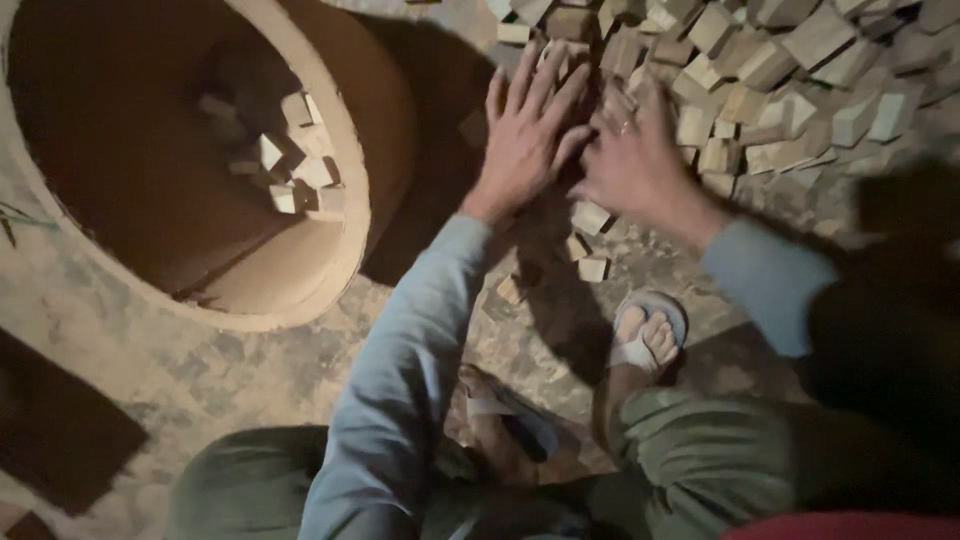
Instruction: The person sits on the workshop floor and gathers small wooden blocks scattered across the ground, picking them up by hand and placing them into a large round wooden container. They occasionally shift position and sweep blocks together with both hands to collect them.
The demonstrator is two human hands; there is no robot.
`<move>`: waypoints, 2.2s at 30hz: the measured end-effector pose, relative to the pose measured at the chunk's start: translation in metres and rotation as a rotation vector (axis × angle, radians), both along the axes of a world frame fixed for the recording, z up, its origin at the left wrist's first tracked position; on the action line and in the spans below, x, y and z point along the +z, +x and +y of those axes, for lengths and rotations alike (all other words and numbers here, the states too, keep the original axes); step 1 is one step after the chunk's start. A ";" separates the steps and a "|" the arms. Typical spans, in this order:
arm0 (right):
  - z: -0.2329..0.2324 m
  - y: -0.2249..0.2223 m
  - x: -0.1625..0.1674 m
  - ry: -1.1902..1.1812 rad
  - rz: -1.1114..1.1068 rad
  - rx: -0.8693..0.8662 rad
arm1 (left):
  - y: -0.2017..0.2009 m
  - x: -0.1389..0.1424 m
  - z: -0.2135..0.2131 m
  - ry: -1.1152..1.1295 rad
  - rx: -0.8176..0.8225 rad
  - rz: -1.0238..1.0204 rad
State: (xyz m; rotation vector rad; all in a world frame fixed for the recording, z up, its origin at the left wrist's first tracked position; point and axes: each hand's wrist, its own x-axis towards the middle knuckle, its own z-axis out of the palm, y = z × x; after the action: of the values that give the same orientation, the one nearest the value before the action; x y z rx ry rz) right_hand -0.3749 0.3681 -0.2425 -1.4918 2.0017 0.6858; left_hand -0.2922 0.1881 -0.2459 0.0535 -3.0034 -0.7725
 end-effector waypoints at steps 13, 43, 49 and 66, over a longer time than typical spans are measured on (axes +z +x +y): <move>0.159 0.097 -0.002 -0.527 -0.218 -0.404 | 0.139 -0.003 -0.035 0.938 0.152 -0.341; 0.107 0.173 -0.007 -0.575 -0.216 -0.559 | 0.216 -0.001 0.037 0.204 0.055 -0.638; 0.076 0.156 -0.002 -0.650 -0.330 -0.495 | 0.179 0.020 0.050 0.179 -0.004 -0.410; 0.060 0.080 0.022 -0.524 -1.019 -0.558 | 0.133 0.076 0.005 0.394 -0.223 -0.377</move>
State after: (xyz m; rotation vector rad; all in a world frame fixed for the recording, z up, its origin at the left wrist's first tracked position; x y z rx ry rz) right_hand -0.2948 0.4280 -0.2209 -1.0622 1.6297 -0.7531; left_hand -0.1589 0.1927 -0.1703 -0.1427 -3.1750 -1.5285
